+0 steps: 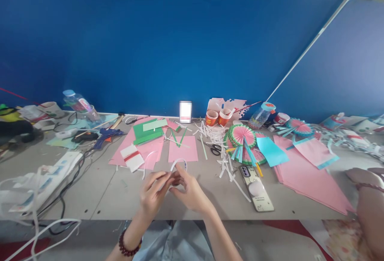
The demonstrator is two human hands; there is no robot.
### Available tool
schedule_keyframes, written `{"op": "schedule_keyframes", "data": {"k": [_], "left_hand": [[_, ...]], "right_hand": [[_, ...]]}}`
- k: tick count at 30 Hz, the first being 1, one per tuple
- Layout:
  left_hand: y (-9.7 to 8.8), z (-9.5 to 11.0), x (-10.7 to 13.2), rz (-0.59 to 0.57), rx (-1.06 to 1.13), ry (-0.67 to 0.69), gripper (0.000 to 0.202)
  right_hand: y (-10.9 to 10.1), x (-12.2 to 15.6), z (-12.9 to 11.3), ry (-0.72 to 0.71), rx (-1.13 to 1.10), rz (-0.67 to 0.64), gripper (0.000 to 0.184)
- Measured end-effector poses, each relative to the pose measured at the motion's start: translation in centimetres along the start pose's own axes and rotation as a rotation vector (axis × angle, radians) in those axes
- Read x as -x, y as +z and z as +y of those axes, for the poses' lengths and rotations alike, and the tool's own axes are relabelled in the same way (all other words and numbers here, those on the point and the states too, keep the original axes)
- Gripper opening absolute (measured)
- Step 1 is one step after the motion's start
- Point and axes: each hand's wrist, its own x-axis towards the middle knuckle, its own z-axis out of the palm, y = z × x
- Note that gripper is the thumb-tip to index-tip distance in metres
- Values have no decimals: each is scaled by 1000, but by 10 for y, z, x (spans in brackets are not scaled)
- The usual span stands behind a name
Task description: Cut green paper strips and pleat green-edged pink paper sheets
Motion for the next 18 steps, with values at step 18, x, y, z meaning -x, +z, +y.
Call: {"op": "schedule_keyframes", "data": {"k": [18], "left_hand": [[5, 6, 11, -218, 157, -224, 14]], "right_hand": [[-5, 10, 19, -54, 281, 7, 58]]}}
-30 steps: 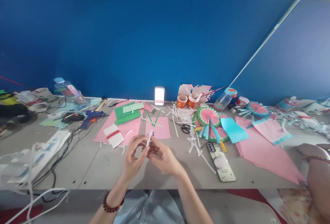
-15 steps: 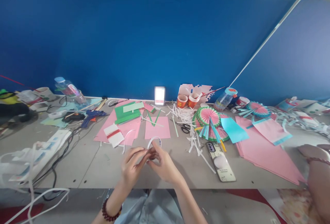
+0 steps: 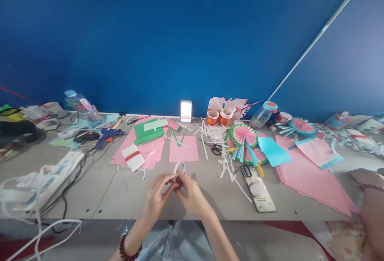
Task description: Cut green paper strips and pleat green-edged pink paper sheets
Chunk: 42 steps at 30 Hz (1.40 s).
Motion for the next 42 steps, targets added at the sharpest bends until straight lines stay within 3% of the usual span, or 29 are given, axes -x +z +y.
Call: {"op": "schedule_keyframes", "data": {"k": [6, 15, 21, 29, 34, 42], "left_hand": [[6, -4, 6, 56, -41, 52, 13], [2, -5, -2, -123, 12, -36, 14], [2, -5, 1, -61, 3, -51, 9], [5, -2, 2, 85, -67, 206, 21], [5, -3, 4, 32, -46, 108, 8], [0, -2, 2, -27, 26, -33, 13]], "right_hand": [[2, -2, 0, 16, -93, 19, 59], [4, -2, -1, 10, -31, 57, 51], [3, -1, 1, 42, -120, 43, 58], [4, 2, 3, 75, -125, 74, 54], [5, 2, 6, 51, -100, 88, 54], [-4, -2, -1, 1, 130, 205, 47]]}}
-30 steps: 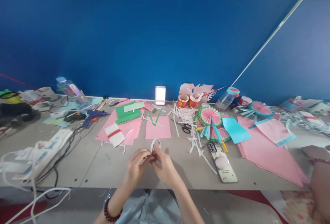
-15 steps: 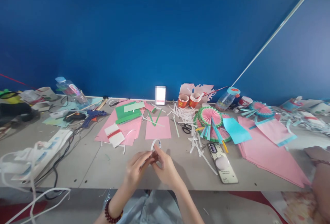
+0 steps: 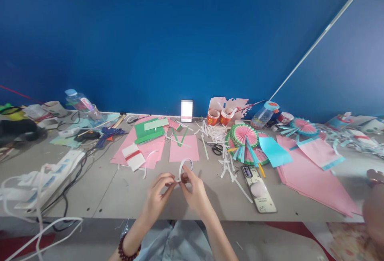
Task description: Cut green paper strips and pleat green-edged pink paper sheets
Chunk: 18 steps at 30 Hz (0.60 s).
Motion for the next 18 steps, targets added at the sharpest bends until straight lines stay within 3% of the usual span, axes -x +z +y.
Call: {"op": "schedule_keyframes", "data": {"k": [4, 10, 18], "left_hand": [[-2, 3, -4, 8, 40, -56, 12], [-2, -1, -4, 9, 59, -171, 14], [-5, -12, -6, 25, 67, -269, 16]], "right_hand": [[-2, 0, 0, 48, 104, 19, 41], [-1, 2, 0, 142, 269, -33, 15], [-1, -6, 8, 155, 249, -90, 16]]}}
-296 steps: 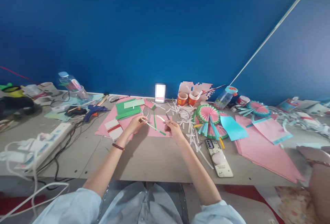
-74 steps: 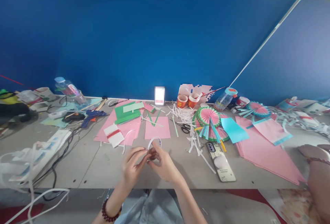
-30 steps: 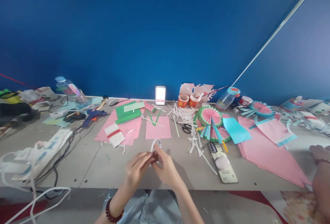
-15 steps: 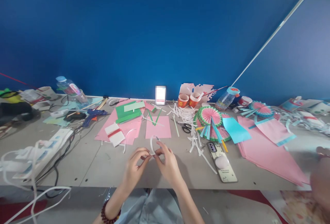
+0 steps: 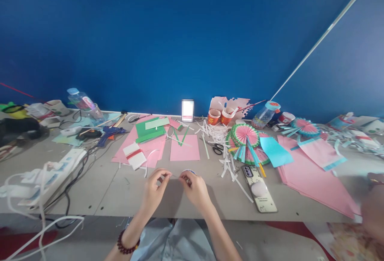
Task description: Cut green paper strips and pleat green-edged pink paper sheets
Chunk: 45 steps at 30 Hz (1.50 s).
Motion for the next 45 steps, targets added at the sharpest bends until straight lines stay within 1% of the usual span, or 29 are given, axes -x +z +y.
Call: {"op": "schedule_keyframes", "data": {"k": [2, 4, 7, 9, 12, 15, 16, 18, 20, 23, 26, 28, 35, 38, 41, 45], "left_hand": [[0, -4, -3, 24, 9, 9, 17], [0, -9, -5, 61, 1, 5, 18], [1, -19, -6, 96, -76, -16, 24], [4, -26, -5, 61, -182, 28, 26], [12, -34, -3, -70, -367, 173, 26], [24, -40, 0, -158, -522, 252, 34], [27, -41, 0, -173, -561, 266, 37], [33, -43, 0, -186, -625, 279, 42], [37, -45, 0, -188, -671, 280, 44], [39, -47, 1, -174, -695, 281, 43], [39, -47, 2, -157, -686, 283, 41], [39, -46, 2, -157, -678, 283, 41], [40, -47, 3, -153, -674, 281, 40], [40, -48, 3, -160, -672, 277, 40], [39, -47, 4, -166, -678, 284, 40], [36, -41, 4, -136, -687, 277, 34]], "right_hand": [[-3, -8, 0, -4, 32, 7, 18], [-8, -20, -1, -38, 89, 15, 18], [-21, -44, -5, -67, 196, 1, 15], [-30, -62, -8, -24, 243, -79, 15], [-38, -90, -13, 13, 320, -236, 15], [-40, -113, -15, 22, 324, -439, 15], [-40, -119, -15, 30, 324, -483, 14], [-38, -129, -14, 44, 332, -520, 13], [-35, -137, -12, 40, 333, -528, 11], [-31, -146, -7, 14, 282, -587, 10], [-28, -152, -1, 7, 185, -670, 10], [-27, -154, 4, 14, 125, -700, 9], [-24, -154, 12, 147, -106, -816, 11], [-23, -154, 12, 172, -173, -844, 13], [-21, -155, 11, 188, -160, -834, 10], [-21, -155, 11, 200, -147, -824, 6]]}}
